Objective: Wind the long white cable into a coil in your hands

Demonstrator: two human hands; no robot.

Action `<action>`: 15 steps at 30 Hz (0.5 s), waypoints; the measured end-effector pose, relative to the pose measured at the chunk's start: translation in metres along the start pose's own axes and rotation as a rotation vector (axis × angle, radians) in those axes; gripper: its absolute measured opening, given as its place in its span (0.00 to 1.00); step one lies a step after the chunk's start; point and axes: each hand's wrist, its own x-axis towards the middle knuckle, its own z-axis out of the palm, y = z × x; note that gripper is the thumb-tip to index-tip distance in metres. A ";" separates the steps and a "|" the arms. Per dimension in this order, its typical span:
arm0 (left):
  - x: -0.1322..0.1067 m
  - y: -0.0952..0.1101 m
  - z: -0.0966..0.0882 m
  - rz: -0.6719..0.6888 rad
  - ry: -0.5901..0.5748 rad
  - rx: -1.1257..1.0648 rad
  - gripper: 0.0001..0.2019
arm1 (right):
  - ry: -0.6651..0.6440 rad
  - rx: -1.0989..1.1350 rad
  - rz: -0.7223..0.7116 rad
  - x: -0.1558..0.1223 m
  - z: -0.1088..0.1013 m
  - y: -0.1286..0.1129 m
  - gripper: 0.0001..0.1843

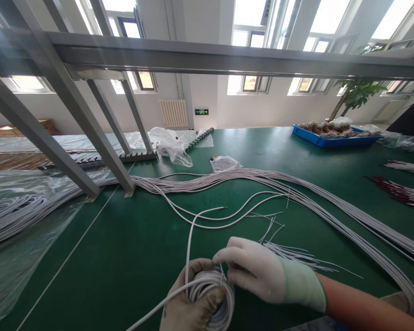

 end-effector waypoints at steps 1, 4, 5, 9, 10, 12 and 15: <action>0.001 -0.001 -0.001 0.006 -0.013 -0.018 0.29 | -0.024 -0.065 -0.095 -0.001 -0.002 0.000 0.16; 0.002 -0.005 -0.004 0.014 -0.003 -0.012 0.30 | -0.029 -0.035 -0.249 -0.004 -0.011 0.000 0.15; 0.002 -0.006 -0.004 0.006 0.000 -0.035 0.31 | 0.021 0.057 -0.245 -0.005 -0.013 0.001 0.15; 0.002 -0.008 -0.004 -0.035 -0.014 -0.206 0.32 | 0.245 0.276 -0.103 -0.003 -0.020 0.008 0.15; 0.003 -0.008 -0.004 -0.032 -0.018 -0.223 0.32 | 0.247 0.205 -0.116 -0.003 -0.020 0.009 0.14; 0.003 -0.007 -0.003 -0.026 -0.038 -0.223 0.32 | 0.166 -0.015 -0.211 -0.001 -0.017 0.010 0.15; 0.002 0.000 -0.001 -0.064 -0.068 -0.176 0.33 | 0.060 -0.291 -0.344 0.002 -0.009 0.007 0.19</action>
